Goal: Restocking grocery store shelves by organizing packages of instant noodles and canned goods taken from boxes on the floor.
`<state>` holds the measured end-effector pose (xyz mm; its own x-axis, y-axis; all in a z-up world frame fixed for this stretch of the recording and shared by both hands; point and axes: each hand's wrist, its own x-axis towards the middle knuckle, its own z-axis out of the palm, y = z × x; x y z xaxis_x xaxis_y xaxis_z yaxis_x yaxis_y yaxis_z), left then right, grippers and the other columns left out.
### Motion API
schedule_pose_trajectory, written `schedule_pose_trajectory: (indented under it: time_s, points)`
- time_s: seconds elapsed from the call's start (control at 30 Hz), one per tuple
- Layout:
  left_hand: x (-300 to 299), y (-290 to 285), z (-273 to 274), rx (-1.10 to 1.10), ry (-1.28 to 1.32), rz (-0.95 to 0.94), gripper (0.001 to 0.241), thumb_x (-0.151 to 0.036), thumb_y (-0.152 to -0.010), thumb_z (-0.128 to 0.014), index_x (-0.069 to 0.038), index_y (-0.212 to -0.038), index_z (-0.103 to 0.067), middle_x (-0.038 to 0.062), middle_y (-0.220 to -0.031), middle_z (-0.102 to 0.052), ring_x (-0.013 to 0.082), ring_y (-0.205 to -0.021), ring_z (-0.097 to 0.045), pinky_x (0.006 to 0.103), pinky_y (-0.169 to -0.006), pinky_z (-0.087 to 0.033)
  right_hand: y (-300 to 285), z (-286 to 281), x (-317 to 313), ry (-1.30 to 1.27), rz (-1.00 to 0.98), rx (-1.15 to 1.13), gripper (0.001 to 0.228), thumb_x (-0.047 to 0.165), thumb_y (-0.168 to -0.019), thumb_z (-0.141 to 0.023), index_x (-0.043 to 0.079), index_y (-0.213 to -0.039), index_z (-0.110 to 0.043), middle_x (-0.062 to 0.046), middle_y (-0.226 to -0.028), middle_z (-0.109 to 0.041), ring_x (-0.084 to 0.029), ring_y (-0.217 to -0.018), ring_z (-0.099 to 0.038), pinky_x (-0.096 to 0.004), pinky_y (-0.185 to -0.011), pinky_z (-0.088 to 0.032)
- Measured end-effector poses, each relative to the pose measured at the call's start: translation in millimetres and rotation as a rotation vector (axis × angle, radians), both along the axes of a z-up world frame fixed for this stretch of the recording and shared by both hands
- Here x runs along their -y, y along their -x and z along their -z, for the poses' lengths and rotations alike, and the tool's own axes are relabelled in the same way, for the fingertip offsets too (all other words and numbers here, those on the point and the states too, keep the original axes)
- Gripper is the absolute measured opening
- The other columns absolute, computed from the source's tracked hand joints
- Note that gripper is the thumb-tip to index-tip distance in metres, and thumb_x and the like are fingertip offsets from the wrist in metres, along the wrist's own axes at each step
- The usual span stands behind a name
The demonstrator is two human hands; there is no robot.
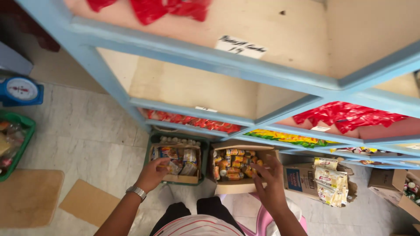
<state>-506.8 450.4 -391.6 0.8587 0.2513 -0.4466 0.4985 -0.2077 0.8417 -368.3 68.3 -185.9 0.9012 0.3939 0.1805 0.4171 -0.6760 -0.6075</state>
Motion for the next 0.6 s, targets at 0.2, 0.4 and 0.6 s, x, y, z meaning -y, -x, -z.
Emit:
schedule_pose_trajectory:
  time_s: [0.2,0.4,0.6]
  points:
    - [-26,38,58,-0.08,0.056,-0.063,0.043,-0.025,-0.09,-0.073,-0.014,-0.132,-0.067,0.006,-0.123,-0.074,0.0194,-0.108,-0.073,0.0352,-0.093,-0.059,24,15,-86,0.001,-0.13,-0.329,0.035,0.005,-0.084,-0.072,0.016,-0.117,-0.073,-0.015,-0.146,-0.038,-0.026,-0.116,-0.056,-0.034,-0.08,-0.06]
    - [-34,41,106,-0.16,0.055,-0.129,0.042,-0.03,-0.091,-0.07,-0.016,-0.131,-0.067,0.003,-0.128,-0.072,0.0195,-0.113,-0.072,0.0364,-0.094,-0.057,29,105,-108,0.266,-0.43,-0.411,0.04,0.009,-0.082,-0.078,0.017,-0.121,-0.072,-0.017,-0.147,-0.042,-0.031,-0.119,-0.056,-0.046,-0.104,-0.048]
    - [-20,43,218,-0.172,0.02,-0.222,0.041,-0.032,-0.093,-0.068,-0.016,-0.131,-0.068,0.005,-0.127,-0.073,0.0216,-0.113,-0.072,0.0374,-0.095,-0.056,17,267,-102,0.468,-0.731,-0.709,0.044,0.019,-0.091,-0.076,0.017,-0.133,-0.064,-0.015,-0.137,-0.056,-0.034,-0.131,-0.051,-0.045,-0.111,-0.043]
